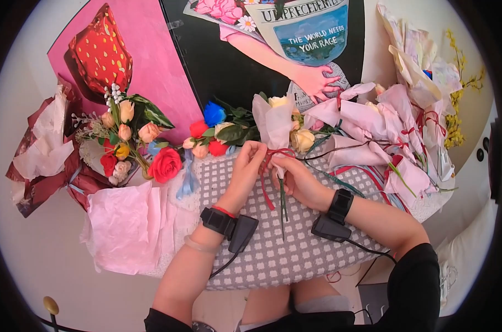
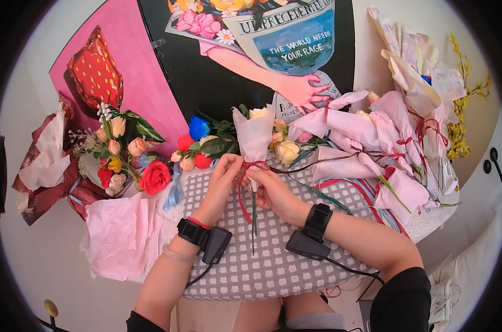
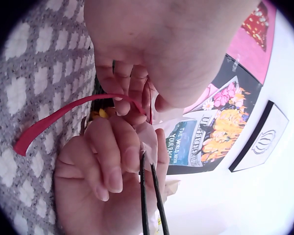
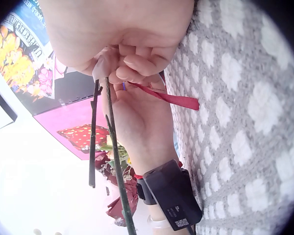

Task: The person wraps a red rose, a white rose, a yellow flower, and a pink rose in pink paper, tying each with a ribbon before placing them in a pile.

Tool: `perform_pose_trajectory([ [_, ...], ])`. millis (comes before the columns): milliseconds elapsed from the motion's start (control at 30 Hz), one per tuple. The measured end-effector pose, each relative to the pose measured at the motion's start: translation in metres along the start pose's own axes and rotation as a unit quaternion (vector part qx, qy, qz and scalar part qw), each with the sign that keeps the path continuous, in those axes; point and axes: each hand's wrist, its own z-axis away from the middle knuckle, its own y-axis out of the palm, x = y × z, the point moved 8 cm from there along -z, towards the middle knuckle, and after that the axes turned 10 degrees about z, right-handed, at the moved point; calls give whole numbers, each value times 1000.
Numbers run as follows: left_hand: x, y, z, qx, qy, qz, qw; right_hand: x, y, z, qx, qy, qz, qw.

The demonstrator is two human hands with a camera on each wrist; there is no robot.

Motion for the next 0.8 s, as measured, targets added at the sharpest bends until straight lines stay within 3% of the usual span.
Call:
perform_pose_trajectory([
  [800,7,-1,-2,31,-17,3,999,3,4,2,3,9,19,1000],
])
